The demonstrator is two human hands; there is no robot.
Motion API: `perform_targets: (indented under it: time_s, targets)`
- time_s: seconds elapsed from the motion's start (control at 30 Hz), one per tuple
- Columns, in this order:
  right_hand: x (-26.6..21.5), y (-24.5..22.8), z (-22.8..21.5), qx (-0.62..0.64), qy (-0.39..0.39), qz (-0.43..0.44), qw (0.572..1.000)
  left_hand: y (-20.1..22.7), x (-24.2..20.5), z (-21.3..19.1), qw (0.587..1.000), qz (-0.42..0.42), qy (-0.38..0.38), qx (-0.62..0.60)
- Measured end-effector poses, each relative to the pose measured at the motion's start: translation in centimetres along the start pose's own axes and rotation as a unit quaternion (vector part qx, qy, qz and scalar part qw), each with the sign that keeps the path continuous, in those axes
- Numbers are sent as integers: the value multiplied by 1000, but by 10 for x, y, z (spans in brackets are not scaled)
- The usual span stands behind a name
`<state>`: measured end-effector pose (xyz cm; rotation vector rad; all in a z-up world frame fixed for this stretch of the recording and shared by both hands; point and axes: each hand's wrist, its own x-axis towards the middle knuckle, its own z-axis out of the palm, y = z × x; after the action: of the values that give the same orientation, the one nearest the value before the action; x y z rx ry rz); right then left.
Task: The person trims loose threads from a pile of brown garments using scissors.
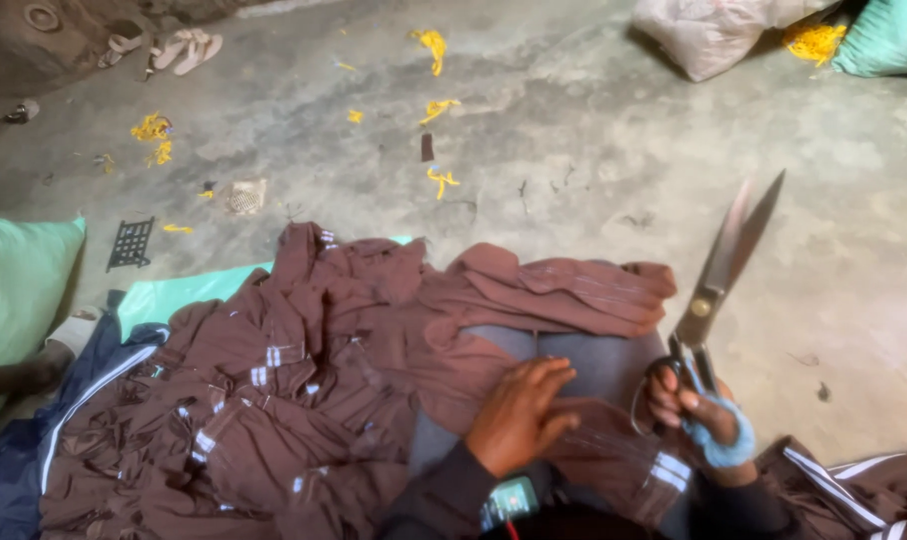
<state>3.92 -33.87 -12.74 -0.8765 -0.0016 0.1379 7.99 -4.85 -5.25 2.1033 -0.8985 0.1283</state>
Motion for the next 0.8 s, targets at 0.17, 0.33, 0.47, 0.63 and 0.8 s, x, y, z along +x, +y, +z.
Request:
perform_targets:
  time_s: [0.17, 0.33, 0.47, 0.63, 0.8]
  targets:
    - [-12, 0, -24, -47, -14, -4, 999, -58, -1, -10, 978, -171, 121, 1]
    - [3, -1, 1, -33, -41, 38, 998, -88, 3, -40, 952, -186, 241, 36]
    - [15, 37, -35, -180, -36, 158, 970, -104, 11, -37, 949, -227, 202, 84]
    - [16, 31, 6, -204, -85, 195, 955, -106, 17, -33, 933, -280, 199, 101]
    - [5, 45, -15, -10, -99, 354, 930, -136, -9, -26, 923, -250, 278, -89]
